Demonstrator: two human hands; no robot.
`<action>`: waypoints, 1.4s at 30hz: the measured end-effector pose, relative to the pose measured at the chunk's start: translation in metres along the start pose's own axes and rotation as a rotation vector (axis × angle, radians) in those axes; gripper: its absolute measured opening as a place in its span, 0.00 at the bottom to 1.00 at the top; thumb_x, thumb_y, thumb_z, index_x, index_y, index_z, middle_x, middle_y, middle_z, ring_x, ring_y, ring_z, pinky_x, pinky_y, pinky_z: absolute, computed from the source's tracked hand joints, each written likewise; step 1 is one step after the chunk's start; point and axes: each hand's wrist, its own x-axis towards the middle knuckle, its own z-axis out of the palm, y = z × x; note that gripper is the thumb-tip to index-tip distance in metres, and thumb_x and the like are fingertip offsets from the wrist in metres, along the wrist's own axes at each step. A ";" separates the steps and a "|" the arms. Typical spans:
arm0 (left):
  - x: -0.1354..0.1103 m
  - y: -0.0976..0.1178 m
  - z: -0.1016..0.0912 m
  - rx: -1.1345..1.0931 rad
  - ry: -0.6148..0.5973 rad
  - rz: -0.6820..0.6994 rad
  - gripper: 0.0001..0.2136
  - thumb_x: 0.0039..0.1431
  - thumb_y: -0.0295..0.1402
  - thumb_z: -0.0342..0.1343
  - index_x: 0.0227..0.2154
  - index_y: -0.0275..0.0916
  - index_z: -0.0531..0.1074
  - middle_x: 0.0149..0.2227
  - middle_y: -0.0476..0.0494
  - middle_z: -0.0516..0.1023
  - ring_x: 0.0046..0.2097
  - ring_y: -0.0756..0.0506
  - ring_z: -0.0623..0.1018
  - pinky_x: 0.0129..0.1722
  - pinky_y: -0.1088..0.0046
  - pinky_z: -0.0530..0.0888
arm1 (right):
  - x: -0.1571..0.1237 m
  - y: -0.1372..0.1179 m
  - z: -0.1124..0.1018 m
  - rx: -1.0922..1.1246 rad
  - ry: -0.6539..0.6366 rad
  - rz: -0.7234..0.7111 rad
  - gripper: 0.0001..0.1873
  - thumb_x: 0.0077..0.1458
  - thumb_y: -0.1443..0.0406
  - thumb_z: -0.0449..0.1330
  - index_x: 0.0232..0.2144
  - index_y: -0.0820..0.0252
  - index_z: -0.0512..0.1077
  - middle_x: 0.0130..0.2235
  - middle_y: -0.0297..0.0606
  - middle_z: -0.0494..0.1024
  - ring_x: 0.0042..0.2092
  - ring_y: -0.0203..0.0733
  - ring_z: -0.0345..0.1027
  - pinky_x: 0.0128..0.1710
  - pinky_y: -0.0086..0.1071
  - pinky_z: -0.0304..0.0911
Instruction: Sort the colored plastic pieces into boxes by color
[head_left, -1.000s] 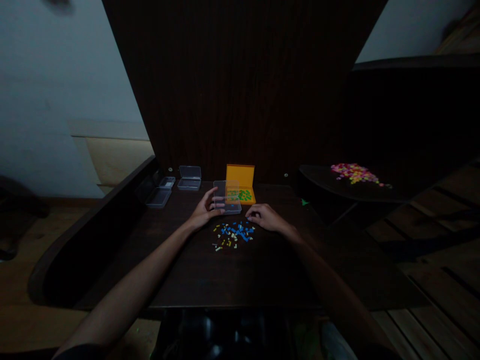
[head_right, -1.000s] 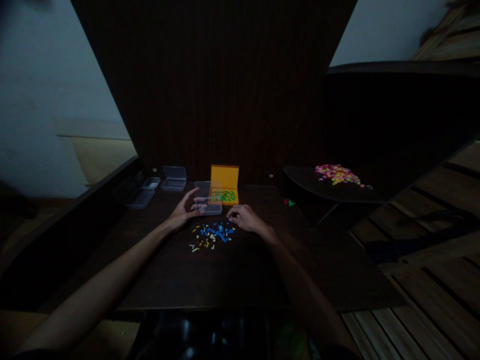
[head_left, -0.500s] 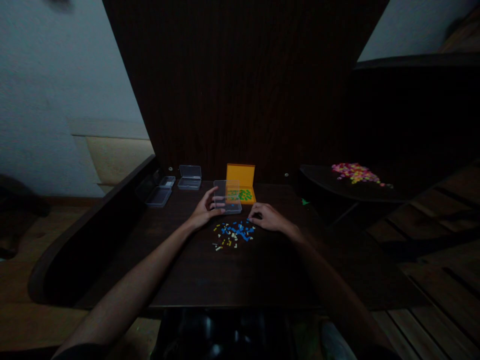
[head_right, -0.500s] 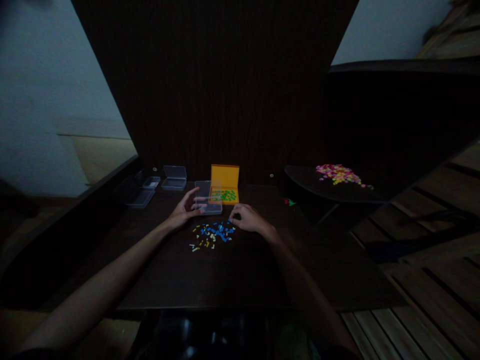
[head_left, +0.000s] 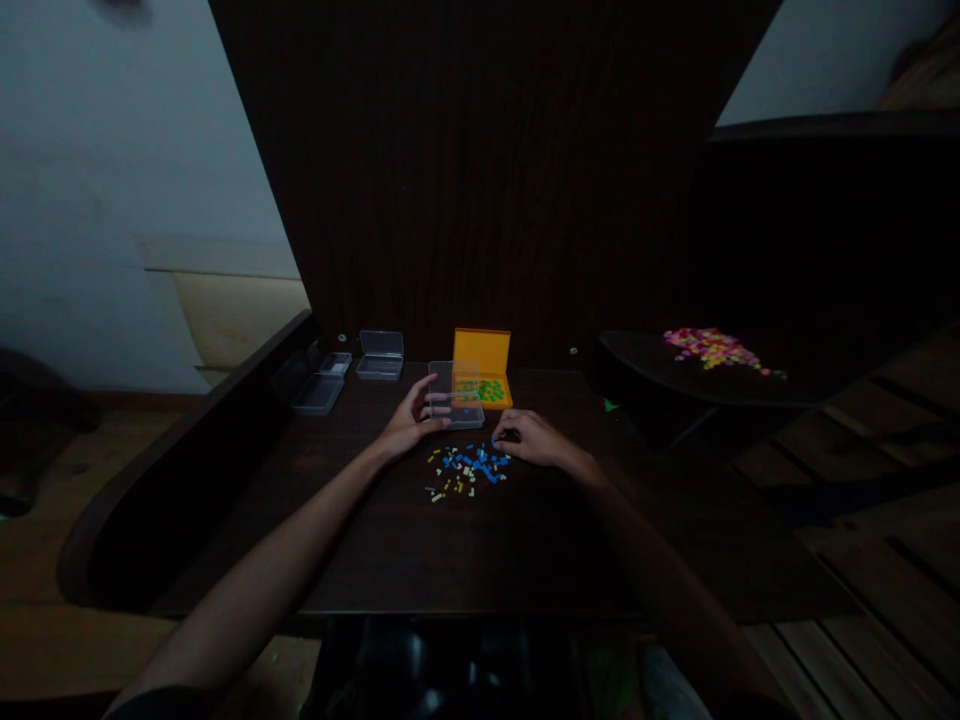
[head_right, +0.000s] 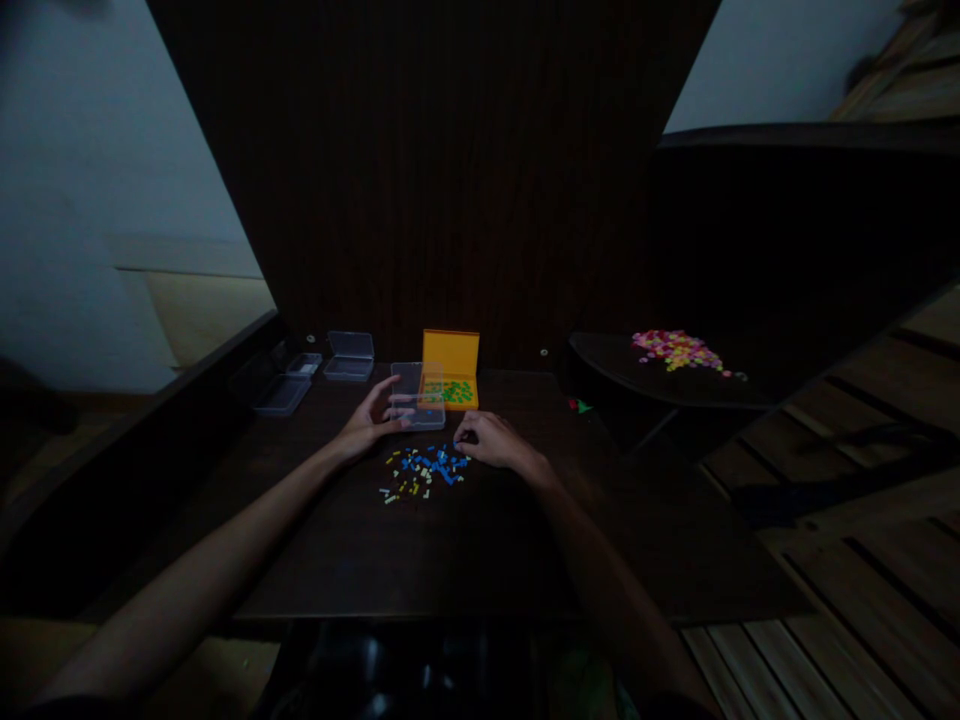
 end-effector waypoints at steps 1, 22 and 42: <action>0.000 0.000 0.000 -0.003 -0.001 -0.001 0.42 0.42 0.25 0.68 0.60 0.45 0.55 0.48 0.41 0.70 0.45 0.47 0.76 0.50 0.62 0.72 | 0.000 0.000 0.001 0.001 0.004 -0.003 0.04 0.52 0.68 0.61 0.33 0.60 0.76 0.35 0.38 0.76 0.37 0.39 0.68 0.38 0.30 0.61; 0.000 -0.001 0.000 -0.006 -0.013 0.000 0.42 0.41 0.25 0.68 0.60 0.46 0.55 0.48 0.41 0.70 0.44 0.47 0.76 0.48 0.63 0.73 | -0.003 -0.005 -0.004 -0.038 -0.009 -0.036 0.09 0.53 0.69 0.60 0.38 0.58 0.76 0.38 0.39 0.75 0.40 0.40 0.68 0.40 0.31 0.62; -0.001 0.002 0.001 -0.007 -0.007 -0.005 0.42 0.42 0.25 0.68 0.60 0.45 0.55 0.47 0.41 0.70 0.44 0.47 0.75 0.50 0.60 0.72 | -0.004 0.001 -0.006 -0.013 -0.035 -0.020 0.08 0.54 0.69 0.60 0.37 0.59 0.77 0.38 0.40 0.76 0.40 0.41 0.69 0.41 0.33 0.63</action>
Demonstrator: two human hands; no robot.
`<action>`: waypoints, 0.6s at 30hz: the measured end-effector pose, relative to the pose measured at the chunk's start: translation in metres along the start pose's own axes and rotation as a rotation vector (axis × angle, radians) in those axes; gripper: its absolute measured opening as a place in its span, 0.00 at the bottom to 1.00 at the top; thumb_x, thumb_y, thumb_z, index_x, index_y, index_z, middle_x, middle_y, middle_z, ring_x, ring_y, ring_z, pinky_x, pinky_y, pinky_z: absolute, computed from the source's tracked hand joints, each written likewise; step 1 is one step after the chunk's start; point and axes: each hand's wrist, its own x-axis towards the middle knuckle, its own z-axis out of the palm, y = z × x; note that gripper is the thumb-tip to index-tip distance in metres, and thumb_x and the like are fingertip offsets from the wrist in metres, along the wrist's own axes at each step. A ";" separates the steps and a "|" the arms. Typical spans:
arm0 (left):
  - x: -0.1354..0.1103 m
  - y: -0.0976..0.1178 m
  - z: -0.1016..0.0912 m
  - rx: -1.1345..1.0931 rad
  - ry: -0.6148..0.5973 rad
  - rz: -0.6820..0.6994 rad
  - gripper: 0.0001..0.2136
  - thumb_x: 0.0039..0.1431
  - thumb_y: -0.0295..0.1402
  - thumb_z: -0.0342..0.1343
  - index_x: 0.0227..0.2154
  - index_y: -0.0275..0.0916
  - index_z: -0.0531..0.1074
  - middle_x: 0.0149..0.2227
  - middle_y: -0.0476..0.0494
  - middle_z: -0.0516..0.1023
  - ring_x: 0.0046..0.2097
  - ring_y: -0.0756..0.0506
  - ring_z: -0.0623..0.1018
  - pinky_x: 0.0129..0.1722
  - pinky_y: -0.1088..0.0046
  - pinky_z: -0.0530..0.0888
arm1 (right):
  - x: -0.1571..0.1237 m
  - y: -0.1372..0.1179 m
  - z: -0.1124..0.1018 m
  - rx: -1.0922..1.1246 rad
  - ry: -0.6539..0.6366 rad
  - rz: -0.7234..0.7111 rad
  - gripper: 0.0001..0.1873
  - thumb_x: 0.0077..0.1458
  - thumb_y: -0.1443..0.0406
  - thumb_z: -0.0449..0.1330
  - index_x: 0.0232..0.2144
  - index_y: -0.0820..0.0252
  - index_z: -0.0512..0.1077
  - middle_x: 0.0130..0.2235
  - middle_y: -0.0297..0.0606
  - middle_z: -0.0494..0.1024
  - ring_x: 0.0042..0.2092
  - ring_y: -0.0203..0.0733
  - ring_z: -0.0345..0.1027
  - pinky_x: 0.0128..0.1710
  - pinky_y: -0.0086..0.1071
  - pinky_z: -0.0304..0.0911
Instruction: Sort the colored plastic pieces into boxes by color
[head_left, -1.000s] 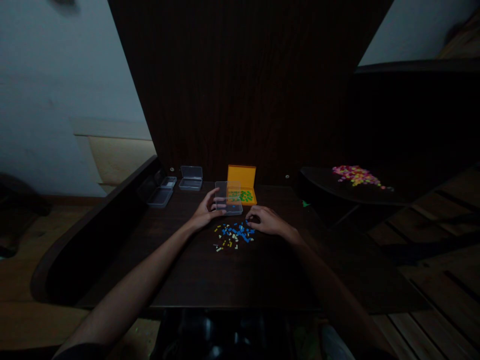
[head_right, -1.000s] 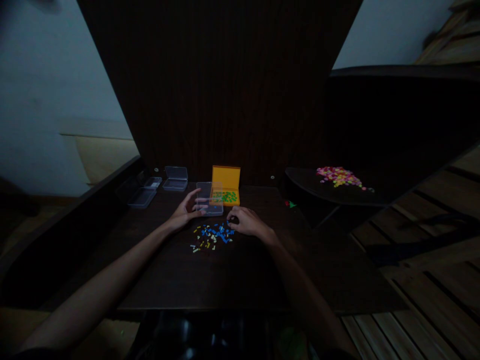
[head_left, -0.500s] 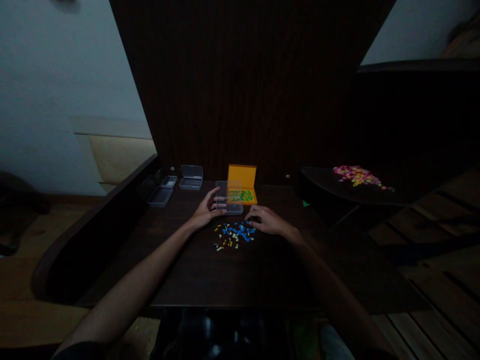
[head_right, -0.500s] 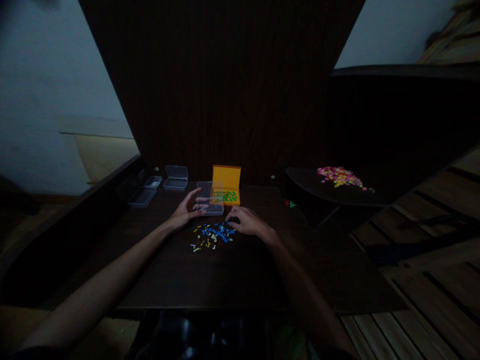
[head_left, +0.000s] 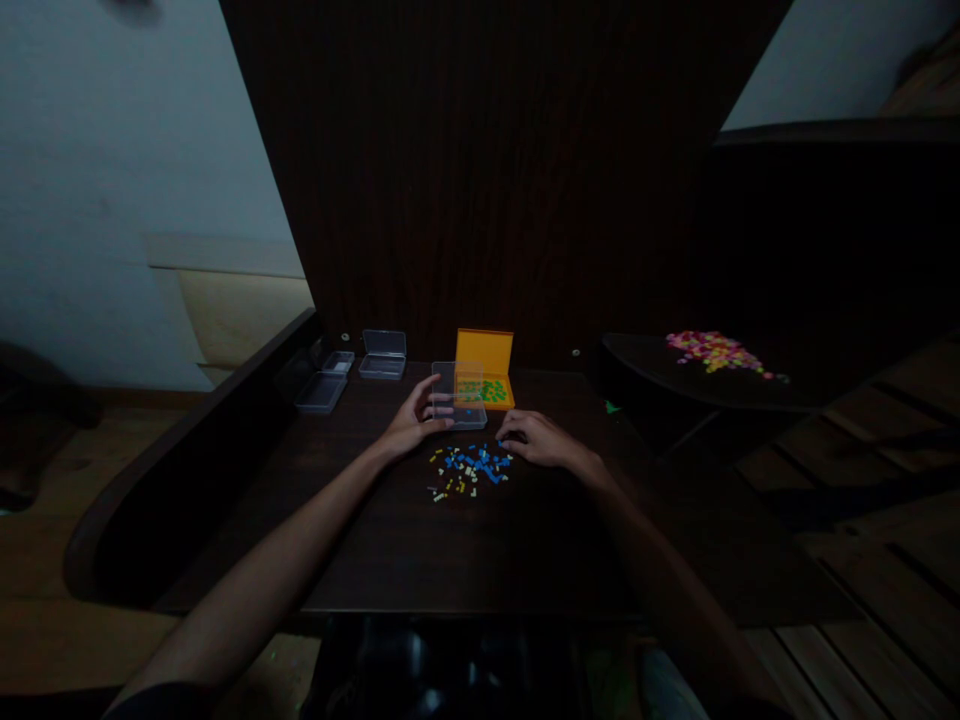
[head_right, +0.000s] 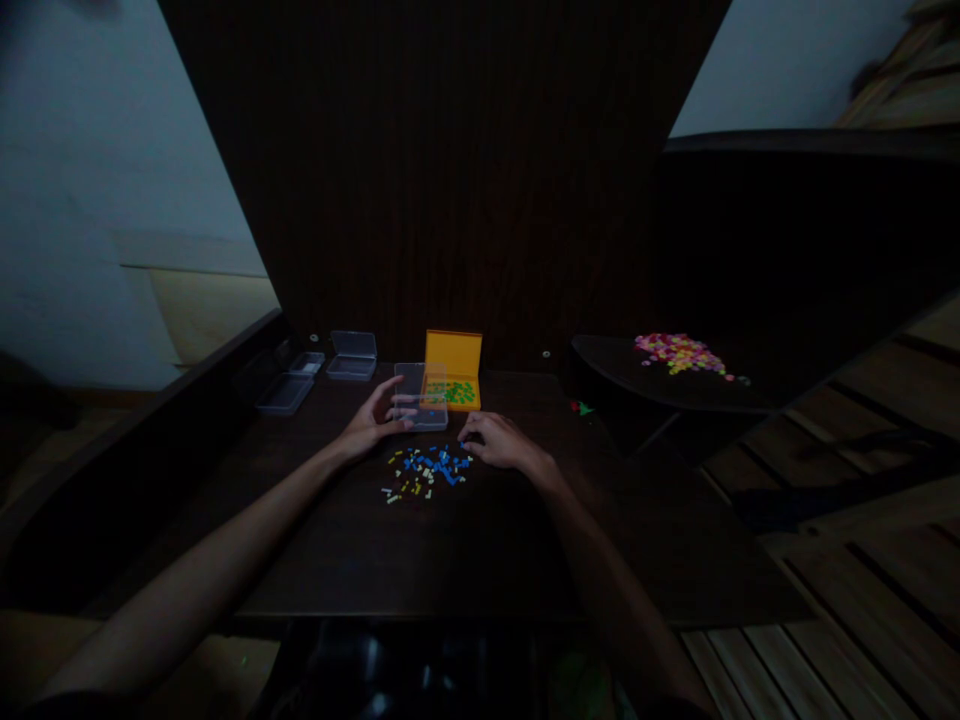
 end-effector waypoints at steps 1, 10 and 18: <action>0.000 0.000 0.000 0.002 0.003 -0.004 0.42 0.42 0.25 0.68 0.60 0.45 0.55 0.47 0.41 0.70 0.45 0.47 0.75 0.50 0.60 0.72 | 0.000 0.000 0.000 0.004 -0.004 -0.003 0.08 0.54 0.69 0.60 0.37 0.59 0.77 0.39 0.40 0.76 0.41 0.41 0.69 0.42 0.34 0.63; 0.000 0.000 0.000 0.003 0.002 -0.008 0.43 0.41 0.25 0.68 0.60 0.45 0.55 0.48 0.41 0.70 0.44 0.47 0.75 0.48 0.62 0.72 | 0.000 0.001 -0.002 -0.015 -0.006 0.007 0.08 0.54 0.70 0.60 0.37 0.59 0.77 0.38 0.40 0.76 0.40 0.40 0.69 0.41 0.32 0.63; 0.000 0.000 0.000 0.002 -0.009 -0.002 0.42 0.41 0.26 0.68 0.60 0.45 0.55 0.48 0.41 0.70 0.44 0.47 0.75 0.48 0.63 0.72 | 0.001 0.004 -0.001 -0.018 -0.017 0.008 0.07 0.55 0.69 0.59 0.36 0.60 0.78 0.37 0.39 0.76 0.39 0.39 0.69 0.40 0.31 0.62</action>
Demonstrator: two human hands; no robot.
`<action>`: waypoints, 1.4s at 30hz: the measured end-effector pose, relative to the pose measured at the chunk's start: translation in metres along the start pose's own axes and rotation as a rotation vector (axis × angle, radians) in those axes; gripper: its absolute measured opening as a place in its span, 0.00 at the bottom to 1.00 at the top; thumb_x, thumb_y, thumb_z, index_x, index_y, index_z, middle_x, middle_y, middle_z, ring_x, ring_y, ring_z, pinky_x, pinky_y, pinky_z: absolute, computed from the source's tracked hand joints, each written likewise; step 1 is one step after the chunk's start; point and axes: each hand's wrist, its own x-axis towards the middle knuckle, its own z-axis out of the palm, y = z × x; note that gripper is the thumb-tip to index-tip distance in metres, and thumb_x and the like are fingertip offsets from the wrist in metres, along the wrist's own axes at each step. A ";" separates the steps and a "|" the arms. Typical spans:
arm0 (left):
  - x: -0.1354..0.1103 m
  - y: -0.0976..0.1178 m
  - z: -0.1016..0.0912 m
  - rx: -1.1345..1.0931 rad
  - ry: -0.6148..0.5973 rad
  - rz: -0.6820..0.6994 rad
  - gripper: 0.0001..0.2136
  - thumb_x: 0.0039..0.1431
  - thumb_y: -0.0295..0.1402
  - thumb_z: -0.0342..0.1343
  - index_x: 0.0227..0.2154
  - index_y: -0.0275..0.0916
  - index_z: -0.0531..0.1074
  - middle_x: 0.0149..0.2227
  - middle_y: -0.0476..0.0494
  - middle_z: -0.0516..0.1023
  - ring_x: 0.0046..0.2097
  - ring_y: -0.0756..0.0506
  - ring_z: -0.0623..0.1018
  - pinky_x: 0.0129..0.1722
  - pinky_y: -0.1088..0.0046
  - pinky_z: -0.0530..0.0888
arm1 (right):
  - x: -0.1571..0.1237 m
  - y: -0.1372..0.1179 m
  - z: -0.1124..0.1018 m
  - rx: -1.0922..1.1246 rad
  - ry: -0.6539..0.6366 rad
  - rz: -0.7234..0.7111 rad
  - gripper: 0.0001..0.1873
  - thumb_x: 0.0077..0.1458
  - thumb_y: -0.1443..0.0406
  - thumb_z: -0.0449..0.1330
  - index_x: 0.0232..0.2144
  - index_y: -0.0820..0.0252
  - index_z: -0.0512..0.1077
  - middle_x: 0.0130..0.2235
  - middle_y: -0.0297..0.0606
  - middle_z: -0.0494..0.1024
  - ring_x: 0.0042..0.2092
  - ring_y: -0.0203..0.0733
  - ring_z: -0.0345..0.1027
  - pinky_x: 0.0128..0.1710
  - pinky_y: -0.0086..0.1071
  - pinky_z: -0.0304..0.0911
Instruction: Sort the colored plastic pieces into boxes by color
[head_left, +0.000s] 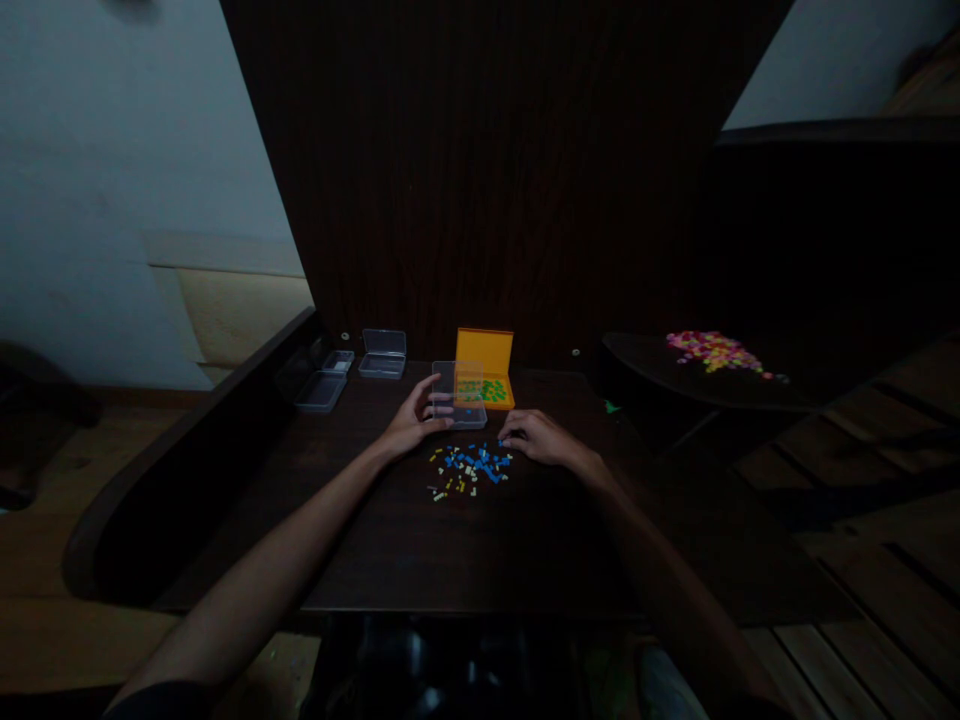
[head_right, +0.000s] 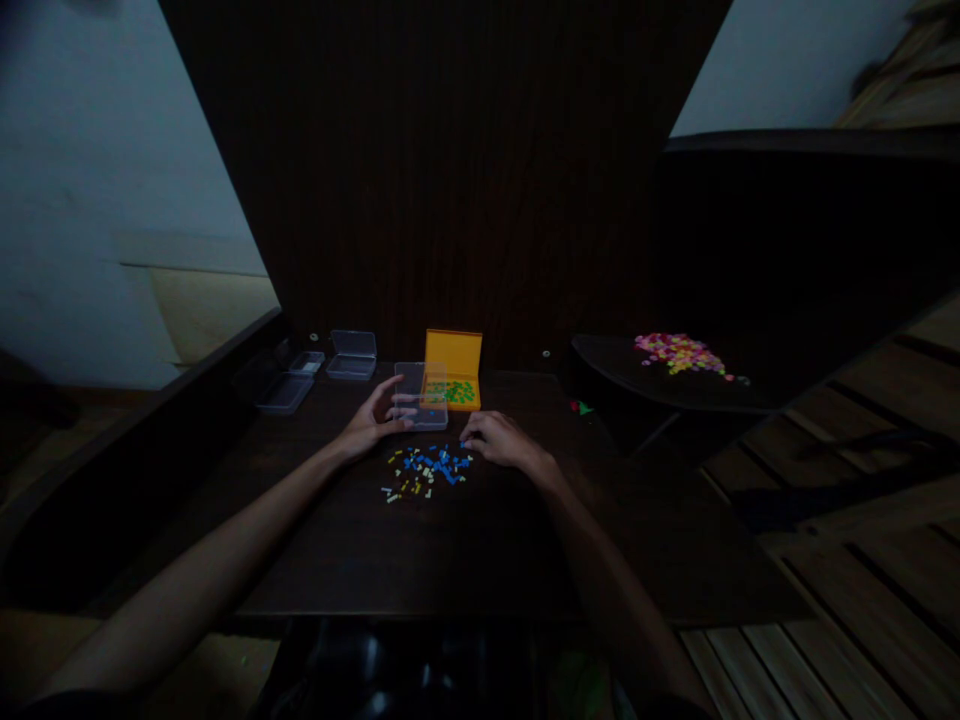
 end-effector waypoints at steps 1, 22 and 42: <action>0.000 0.000 0.000 0.001 -0.002 0.002 0.42 0.41 0.26 0.68 0.60 0.45 0.55 0.48 0.41 0.70 0.44 0.47 0.75 0.48 0.63 0.72 | 0.000 0.000 0.000 -0.003 -0.002 0.002 0.07 0.55 0.69 0.59 0.35 0.60 0.78 0.37 0.39 0.76 0.39 0.39 0.69 0.40 0.31 0.62; 0.000 0.000 0.000 0.006 -0.003 0.010 0.42 0.42 0.26 0.68 0.60 0.46 0.56 0.48 0.42 0.70 0.44 0.47 0.75 0.49 0.62 0.72 | -0.001 -0.001 0.000 0.015 0.008 -0.025 0.07 0.53 0.68 0.61 0.35 0.59 0.78 0.36 0.39 0.77 0.38 0.39 0.70 0.38 0.31 0.62; 0.001 -0.002 -0.002 0.013 -0.002 0.009 0.42 0.42 0.25 0.68 0.60 0.46 0.56 0.48 0.41 0.70 0.44 0.47 0.75 0.49 0.62 0.72 | 0.000 -0.013 -0.001 -0.152 -0.050 0.050 0.06 0.58 0.68 0.55 0.36 0.59 0.73 0.37 0.39 0.76 0.38 0.39 0.68 0.35 0.29 0.58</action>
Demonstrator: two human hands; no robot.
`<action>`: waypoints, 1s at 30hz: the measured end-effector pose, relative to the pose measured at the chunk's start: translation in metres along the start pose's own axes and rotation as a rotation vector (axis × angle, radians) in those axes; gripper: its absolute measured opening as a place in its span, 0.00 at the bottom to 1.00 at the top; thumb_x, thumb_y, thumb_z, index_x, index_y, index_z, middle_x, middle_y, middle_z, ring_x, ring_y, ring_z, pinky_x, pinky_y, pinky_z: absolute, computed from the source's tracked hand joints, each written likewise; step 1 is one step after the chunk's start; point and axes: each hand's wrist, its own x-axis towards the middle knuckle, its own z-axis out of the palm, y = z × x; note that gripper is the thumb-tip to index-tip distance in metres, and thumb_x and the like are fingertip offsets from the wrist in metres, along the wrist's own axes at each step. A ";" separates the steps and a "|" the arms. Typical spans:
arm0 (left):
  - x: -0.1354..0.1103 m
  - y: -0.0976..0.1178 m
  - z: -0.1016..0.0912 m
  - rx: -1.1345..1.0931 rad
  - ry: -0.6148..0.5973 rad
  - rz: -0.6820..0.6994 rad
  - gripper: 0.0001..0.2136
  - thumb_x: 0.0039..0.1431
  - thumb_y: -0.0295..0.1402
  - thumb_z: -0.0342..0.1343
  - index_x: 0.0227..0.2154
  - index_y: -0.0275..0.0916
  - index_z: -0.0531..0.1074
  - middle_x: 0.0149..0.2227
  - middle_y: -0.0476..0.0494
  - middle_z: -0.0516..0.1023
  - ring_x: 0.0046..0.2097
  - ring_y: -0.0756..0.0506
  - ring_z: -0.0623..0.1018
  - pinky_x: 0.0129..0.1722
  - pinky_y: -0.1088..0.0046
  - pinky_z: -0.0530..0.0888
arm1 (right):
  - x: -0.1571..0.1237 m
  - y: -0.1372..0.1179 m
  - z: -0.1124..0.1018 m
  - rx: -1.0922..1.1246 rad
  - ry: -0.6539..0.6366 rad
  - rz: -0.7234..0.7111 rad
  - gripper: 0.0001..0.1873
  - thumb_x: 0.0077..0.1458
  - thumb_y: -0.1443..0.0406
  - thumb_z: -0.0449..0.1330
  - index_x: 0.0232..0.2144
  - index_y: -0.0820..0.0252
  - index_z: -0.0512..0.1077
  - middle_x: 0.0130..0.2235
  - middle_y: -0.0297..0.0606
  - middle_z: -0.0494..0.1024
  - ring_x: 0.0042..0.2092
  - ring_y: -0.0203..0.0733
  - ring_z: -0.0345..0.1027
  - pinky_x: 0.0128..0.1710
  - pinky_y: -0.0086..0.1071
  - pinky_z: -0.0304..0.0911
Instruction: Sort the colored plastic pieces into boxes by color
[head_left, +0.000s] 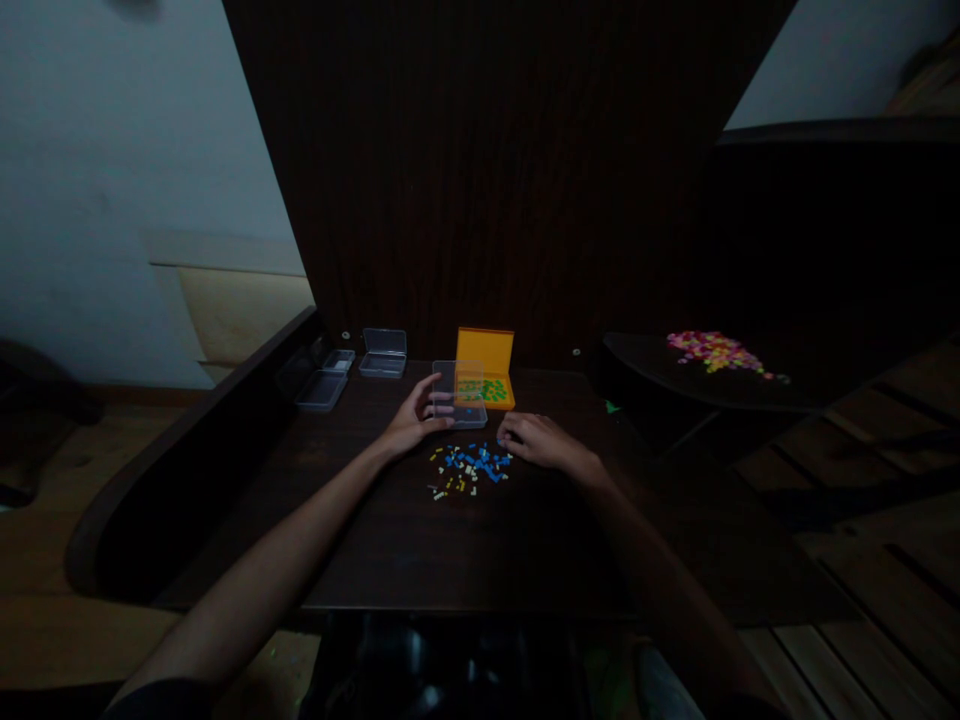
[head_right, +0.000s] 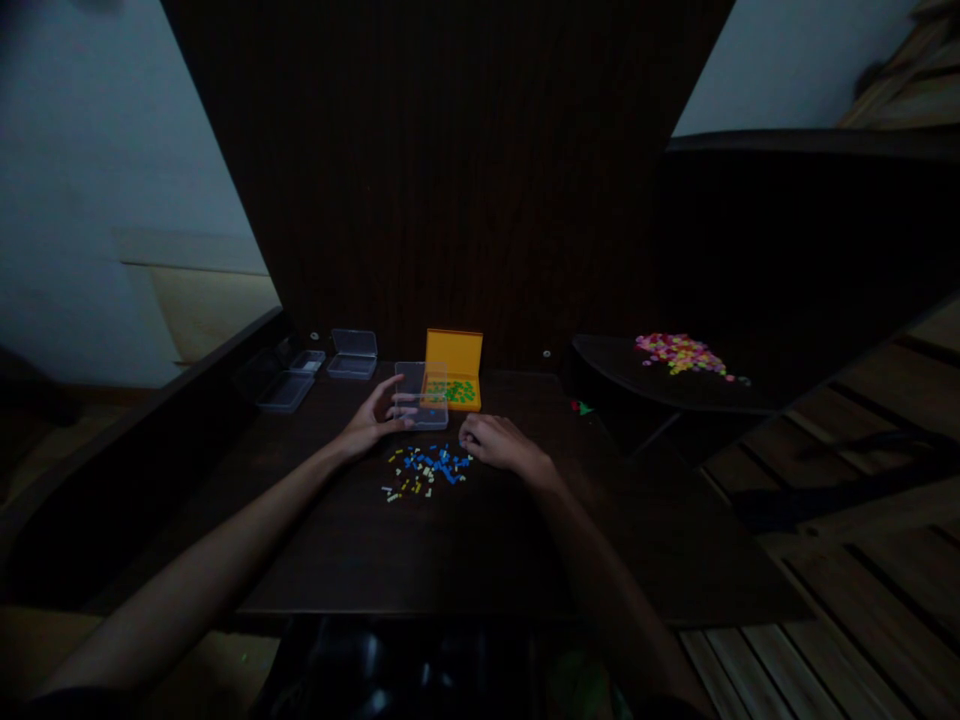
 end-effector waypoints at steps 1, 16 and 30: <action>0.000 0.000 0.000 -0.001 0.001 -0.004 0.42 0.42 0.25 0.68 0.60 0.45 0.55 0.48 0.41 0.70 0.44 0.47 0.75 0.49 0.62 0.72 | 0.000 -0.002 0.000 -0.029 -0.007 0.011 0.06 0.58 0.68 0.55 0.36 0.59 0.72 0.38 0.39 0.75 0.38 0.39 0.68 0.35 0.29 0.57; 0.001 -0.004 -0.001 -0.002 -0.030 -0.004 0.43 0.42 0.26 0.68 0.61 0.47 0.54 0.49 0.41 0.69 0.45 0.46 0.75 0.48 0.60 0.73 | 0.021 -0.012 -0.020 0.131 0.222 -0.042 0.04 0.58 0.66 0.55 0.34 0.61 0.69 0.32 0.35 0.70 0.33 0.36 0.63 0.35 0.29 0.57; 0.000 -0.003 0.001 -0.035 -0.037 -0.012 0.44 0.40 0.25 0.69 0.60 0.48 0.55 0.48 0.42 0.68 0.44 0.47 0.74 0.47 0.63 0.73 | 0.058 -0.027 -0.014 -0.174 0.015 0.195 0.08 0.58 0.63 0.55 0.37 0.60 0.72 0.44 0.44 0.73 0.44 0.46 0.68 0.39 0.32 0.60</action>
